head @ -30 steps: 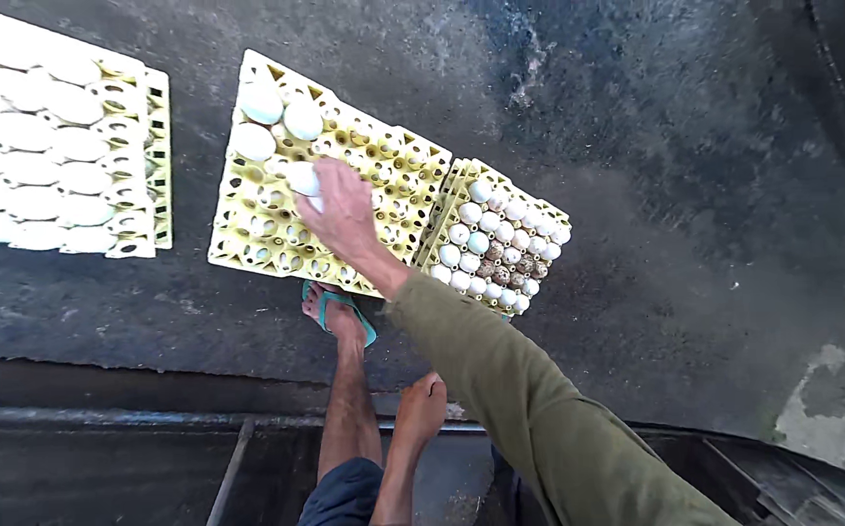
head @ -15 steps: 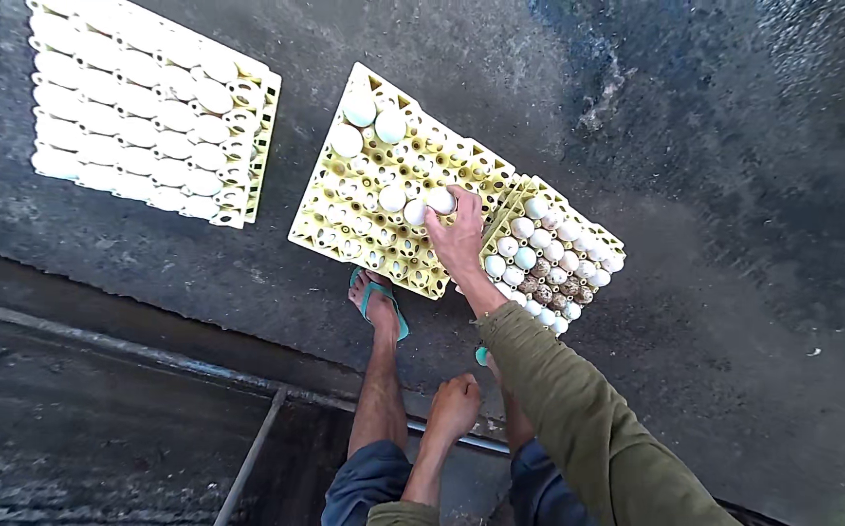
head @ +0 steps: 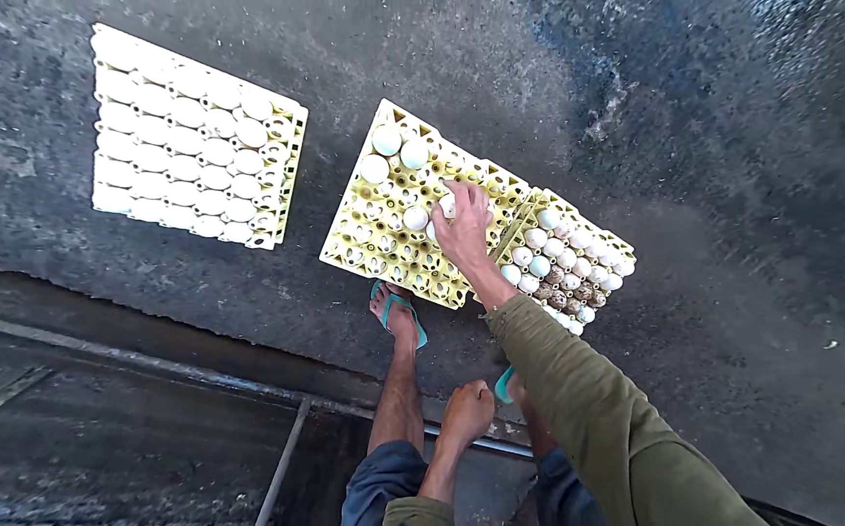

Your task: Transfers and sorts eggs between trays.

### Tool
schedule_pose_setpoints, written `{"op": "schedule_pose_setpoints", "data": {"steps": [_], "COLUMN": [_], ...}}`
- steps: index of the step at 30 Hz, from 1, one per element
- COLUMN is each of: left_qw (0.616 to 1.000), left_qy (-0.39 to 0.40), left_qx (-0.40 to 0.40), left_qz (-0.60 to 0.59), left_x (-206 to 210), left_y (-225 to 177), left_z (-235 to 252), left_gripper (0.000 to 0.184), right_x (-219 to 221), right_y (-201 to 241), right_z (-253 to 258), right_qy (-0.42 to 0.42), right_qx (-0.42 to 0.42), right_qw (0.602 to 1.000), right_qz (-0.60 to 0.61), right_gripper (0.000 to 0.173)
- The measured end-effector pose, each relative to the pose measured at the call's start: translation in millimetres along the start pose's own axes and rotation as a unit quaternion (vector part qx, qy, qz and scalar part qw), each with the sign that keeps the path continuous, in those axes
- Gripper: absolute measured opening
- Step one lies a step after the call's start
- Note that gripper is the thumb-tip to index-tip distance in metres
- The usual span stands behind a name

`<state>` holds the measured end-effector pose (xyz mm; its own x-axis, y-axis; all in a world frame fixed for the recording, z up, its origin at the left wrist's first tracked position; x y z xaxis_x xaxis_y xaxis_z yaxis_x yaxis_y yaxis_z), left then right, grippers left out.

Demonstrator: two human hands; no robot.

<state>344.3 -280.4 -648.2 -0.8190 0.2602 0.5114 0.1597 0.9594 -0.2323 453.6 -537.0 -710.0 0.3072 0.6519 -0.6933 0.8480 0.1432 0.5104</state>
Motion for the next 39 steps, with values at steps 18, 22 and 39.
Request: {"op": "schedule_pose_setpoints", "data": {"steps": [18, 22, 39], "left_qw": [0.953, 0.878, 0.755], "left_qy": [-0.297, -0.461, -0.465], "left_qx": [0.061, 0.103, 0.123], "left_qz": [0.03, 0.082, 0.446], "left_x": [-101, -180, -375], "left_y": [-43, -71, -194], "left_z": [-78, -110, -58], "left_gripper": [0.033, 0.035, 0.049], "right_x": [-71, -86, 7], "right_y": [-63, -115, 7], "right_z": [14, -41, 46], "right_qy": [0.028, 0.06, 0.082], "right_qx": [0.059, 0.086, -0.32], "right_qw": [0.953, 0.947, 0.931], "right_qz": [0.296, 0.304, -0.152], "right_gripper": [0.058, 0.059, 0.021]}}
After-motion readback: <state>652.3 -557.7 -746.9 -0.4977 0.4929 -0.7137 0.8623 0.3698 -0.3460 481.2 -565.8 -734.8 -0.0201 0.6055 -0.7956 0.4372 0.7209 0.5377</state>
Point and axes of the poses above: each hand's wrist, its own z-axis towards the middle knuckle, its own x-axis out of the palm, y = z × x, the point moved 5 cm from there along z, towards the middle knuckle, and after that the axes turned 10 degrees about y, right-handed, at the moved point
